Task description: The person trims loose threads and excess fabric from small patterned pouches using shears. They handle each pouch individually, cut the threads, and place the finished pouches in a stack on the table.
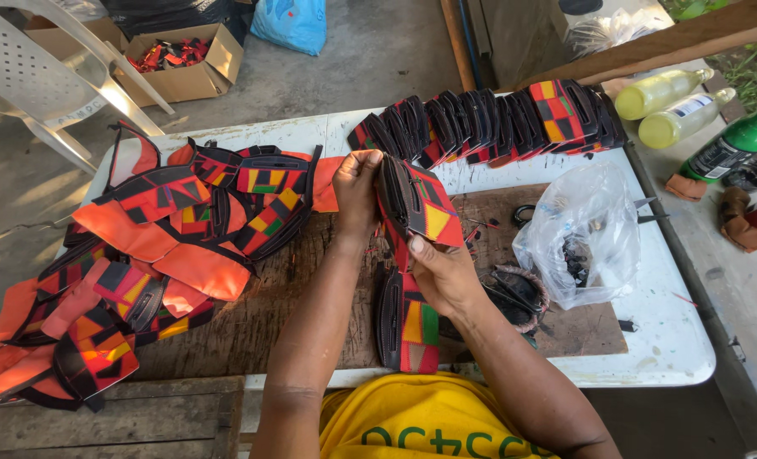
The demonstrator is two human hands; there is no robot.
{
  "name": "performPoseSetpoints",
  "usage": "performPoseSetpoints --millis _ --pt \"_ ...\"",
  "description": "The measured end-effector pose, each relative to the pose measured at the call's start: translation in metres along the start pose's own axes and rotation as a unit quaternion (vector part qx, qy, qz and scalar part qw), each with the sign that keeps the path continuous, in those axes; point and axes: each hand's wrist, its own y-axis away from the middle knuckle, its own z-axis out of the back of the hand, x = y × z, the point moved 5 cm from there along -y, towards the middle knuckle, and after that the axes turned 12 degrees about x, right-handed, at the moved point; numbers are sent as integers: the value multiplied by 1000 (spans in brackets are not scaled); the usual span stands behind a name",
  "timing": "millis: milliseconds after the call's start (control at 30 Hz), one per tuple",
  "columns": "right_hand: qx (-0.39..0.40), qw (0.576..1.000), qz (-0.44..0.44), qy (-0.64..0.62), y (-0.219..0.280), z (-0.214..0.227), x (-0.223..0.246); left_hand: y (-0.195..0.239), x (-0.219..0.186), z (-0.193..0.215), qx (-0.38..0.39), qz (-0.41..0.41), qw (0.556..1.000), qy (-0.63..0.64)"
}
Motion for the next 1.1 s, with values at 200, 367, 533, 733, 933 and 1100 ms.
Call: performPoseSetpoints --millis 200,367,533,733,933,1100 --pt "-22 993 25 112 -7 -22 12 2 -8 0 -2 -7 1000 -13" --pt "-7 982 1 189 8 2 14 -12 -36 -3 26 -45 998 -45" --pt "-10 934 -41 355 31 40 18 -20 -62 -23 92 -98 983 -127" --pt "212 849 -157 457 78 6 12 -34 -102 -29 105 -92 989 -54" --pt "155 889 -177 391 67 -18 11 -23 -101 -36 159 -76 982 -63" --pt "31 818 39 573 51 -37 50 -12 -93 -36 198 -65 976 -66"
